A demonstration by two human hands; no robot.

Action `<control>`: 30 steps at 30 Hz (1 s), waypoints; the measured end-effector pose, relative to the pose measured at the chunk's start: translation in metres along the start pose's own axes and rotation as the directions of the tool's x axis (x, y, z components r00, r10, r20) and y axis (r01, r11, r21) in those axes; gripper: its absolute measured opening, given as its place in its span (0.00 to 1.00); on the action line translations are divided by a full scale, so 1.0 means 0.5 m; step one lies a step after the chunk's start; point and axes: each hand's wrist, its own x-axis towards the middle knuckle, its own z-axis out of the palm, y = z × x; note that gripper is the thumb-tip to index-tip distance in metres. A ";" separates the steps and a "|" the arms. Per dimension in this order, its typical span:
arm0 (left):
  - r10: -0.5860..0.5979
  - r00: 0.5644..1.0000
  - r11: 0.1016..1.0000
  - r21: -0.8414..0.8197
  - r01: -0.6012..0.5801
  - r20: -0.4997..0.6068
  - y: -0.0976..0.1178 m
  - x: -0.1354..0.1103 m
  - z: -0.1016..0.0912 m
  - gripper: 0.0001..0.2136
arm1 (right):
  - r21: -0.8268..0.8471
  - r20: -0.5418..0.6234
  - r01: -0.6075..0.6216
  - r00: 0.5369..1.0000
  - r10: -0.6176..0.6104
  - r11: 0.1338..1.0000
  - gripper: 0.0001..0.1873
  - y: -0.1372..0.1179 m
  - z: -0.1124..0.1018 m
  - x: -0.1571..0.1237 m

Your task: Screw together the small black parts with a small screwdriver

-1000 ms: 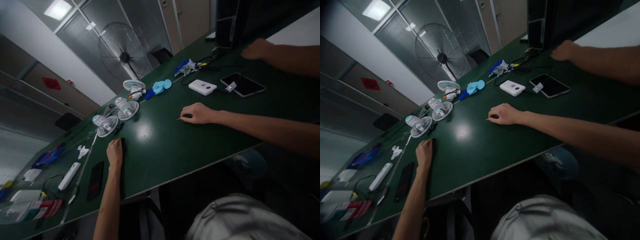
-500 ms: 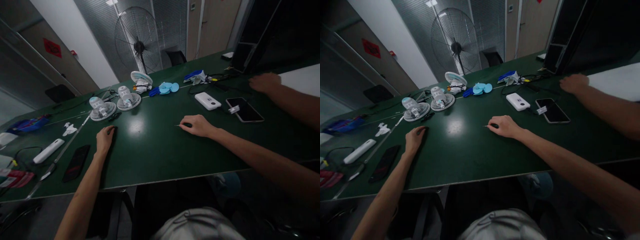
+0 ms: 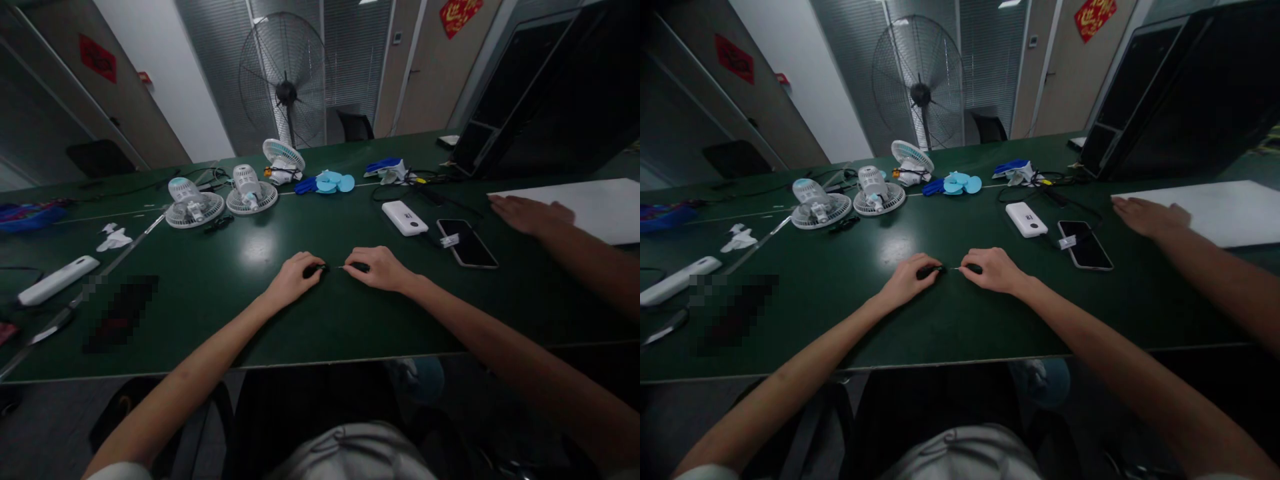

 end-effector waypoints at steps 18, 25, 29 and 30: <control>-0.007 0.999 0.994 -0.109 0.012 0.046 0.019 0.010 0.024 0.08 | 0.078 0.073 0.047 0.996 -0.053 0.996 0.08 -0.002 -0.011 0.003; 0.012 0.998 0.995 -0.101 -0.005 0.066 0.022 0.014 0.019 0.08 | 0.166 -0.056 0.019 0.998 -0.010 0.986 0.11 -0.029 0.010 0.019; 0.010 0.997 0.995 -0.104 -0.003 0.070 0.026 0.012 0.015 0.09 | 0.168 -0.083 0.004 0.997 0.010 0.986 0.11 -0.018 0.004 0.014; 0.008 0.997 0.995 -0.103 -0.001 0.073 0.027 0.012 0.015 0.09 | 0.162 -0.069 0.009 0.998 0.002 0.987 0.11 -0.012 0.001 0.011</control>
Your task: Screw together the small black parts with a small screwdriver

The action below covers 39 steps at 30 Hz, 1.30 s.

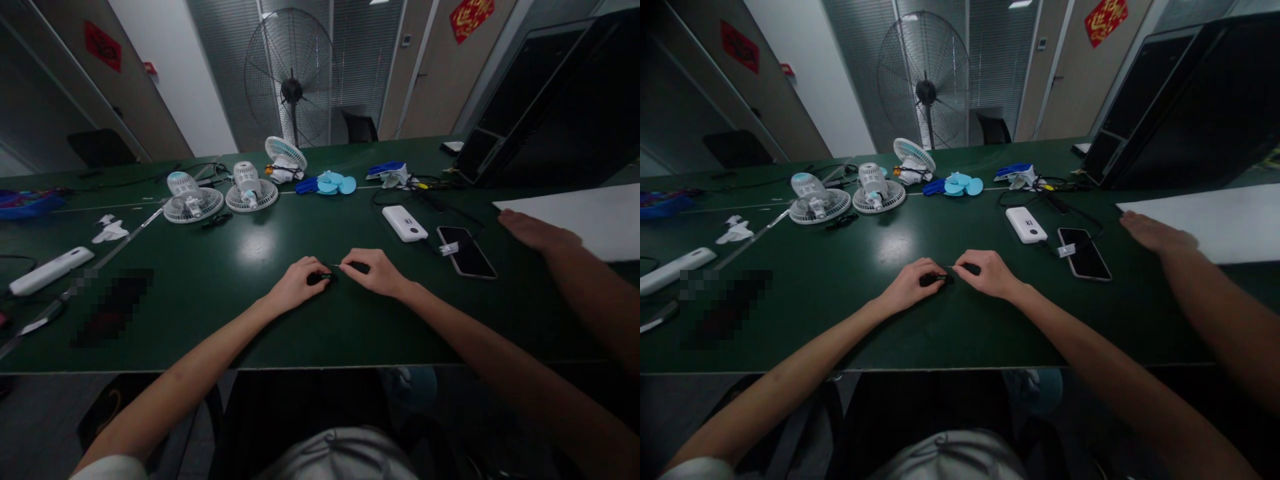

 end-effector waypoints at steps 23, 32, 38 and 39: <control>0.008 0.999 1.000 0.005 -0.008 0.035 0.002 0.001 -0.006 0.10 | -0.131 -0.014 0.006 1.000 -0.008 0.991 0.13 -0.001 0.006 0.015; 0.041 0.997 0.993 0.104 -0.048 0.062 -0.020 -0.029 -0.041 0.12 | -0.125 -0.021 -0.052 0.999 0.050 0.991 0.11 0.045 -0.012 -0.011; -0.170 0.985 0.957 0.235 0.172 -0.029 -0.146 -0.122 -0.169 0.15 | -0.095 0.013 -0.055 0.998 0.056 0.994 0.12 0.046 -0.022 -0.013; -0.212 0.973 0.938 0.263 0.228 -0.087 -0.179 -0.144 -0.197 0.16 | -0.094 0.013 -0.057 0.998 0.058 0.994 0.12 0.046 -0.022 -0.013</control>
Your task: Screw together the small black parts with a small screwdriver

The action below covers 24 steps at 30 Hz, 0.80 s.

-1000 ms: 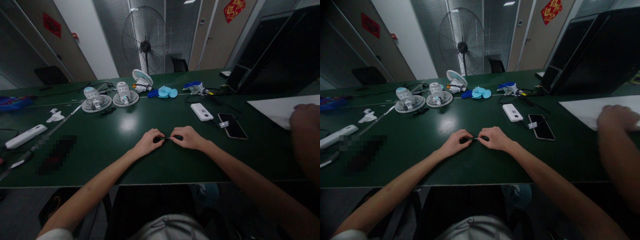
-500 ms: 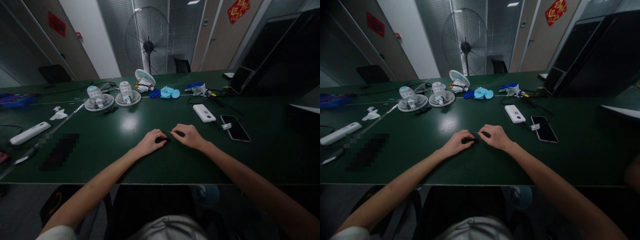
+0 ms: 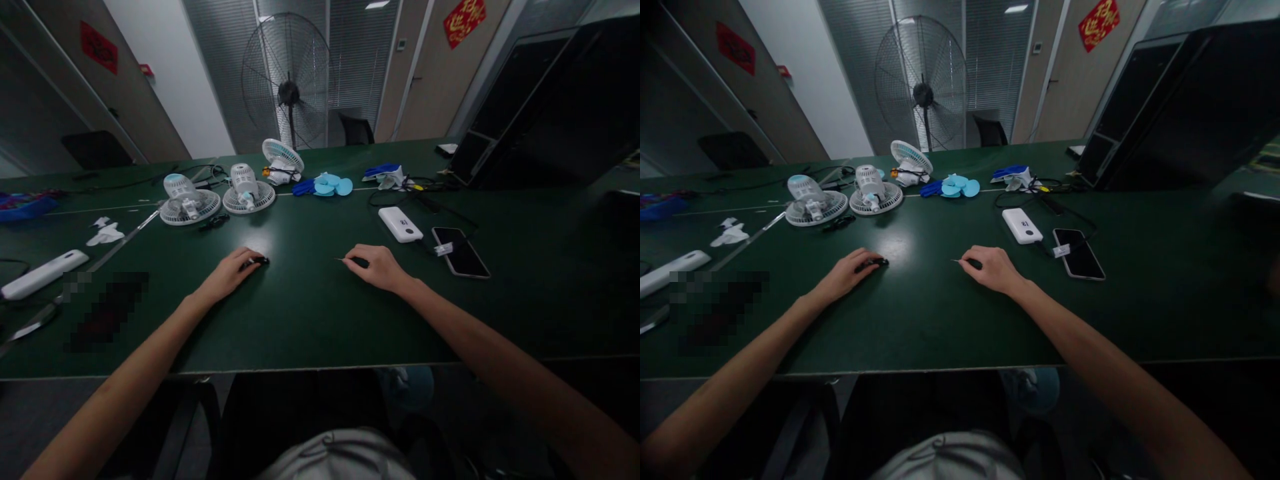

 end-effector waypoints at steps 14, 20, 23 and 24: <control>-0.277 0.936 0.953 0.065 0.297 -0.217 -0.216 -0.094 -0.102 0.34 | -0.008 -0.002 -0.010 1.000 0.010 1.000 0.12 0.006 0.010 -0.001; -0.366 0.890 0.909 0.102 0.405 -0.271 -0.243 -0.117 -0.128 0.27 | 0.004 0.002 -0.012 1.000 0.012 1.000 0.13 0.008 0.010 -0.003; -0.371 0.883 0.896 0.140 0.422 -0.288 -0.245 -0.118 -0.131 0.22 | 0.005 0.009 -0.012 1.000 0.012 1.000 0.13 0.008 0.009 -0.003; -0.367 0.884 0.893 0.154 0.422 -0.290 -0.243 -0.117 -0.131 0.20 | 0.005 0.014 -0.011 1.000 0.011 1.000 0.13 0.008 0.008 -0.003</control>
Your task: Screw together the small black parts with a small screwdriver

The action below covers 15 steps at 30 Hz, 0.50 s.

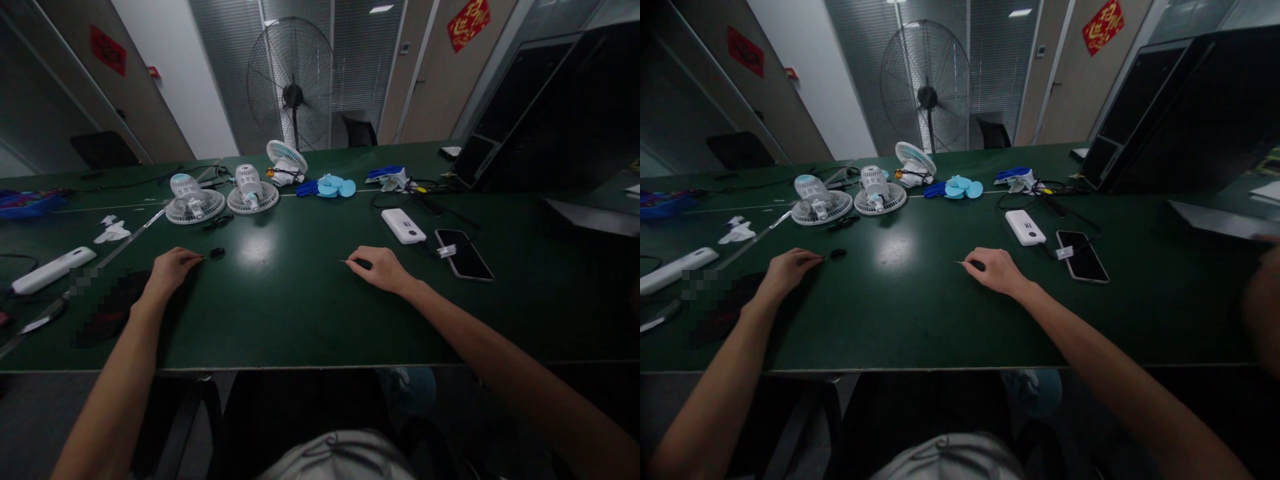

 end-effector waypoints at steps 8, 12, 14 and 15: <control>-0.111 0.987 0.991 -0.083 0.102 -0.113 0.017 -0.007 0.009 0.17 | 0.002 0.010 0.004 1.000 -0.004 1.000 0.13 0.000 0.000 0.000; -0.124 0.969 0.986 -0.140 0.095 -0.212 0.031 -0.010 0.017 0.19 | -0.009 0.007 -0.003 1.000 0.003 1.000 0.12 -0.001 -0.002 0.000; -0.097 0.967 0.982 -0.183 0.054 -0.236 0.045 -0.010 0.021 0.18 | -0.014 0.011 -0.002 1.000 0.002 1.000 0.12 -0.002 -0.002 0.000; -0.082 0.966 0.980 -0.198 0.034 -0.244 0.052 -0.010 0.023 0.18 | -0.017 0.012 0.000 1.000 0.001 1.000 0.12 -0.003 -0.002 0.000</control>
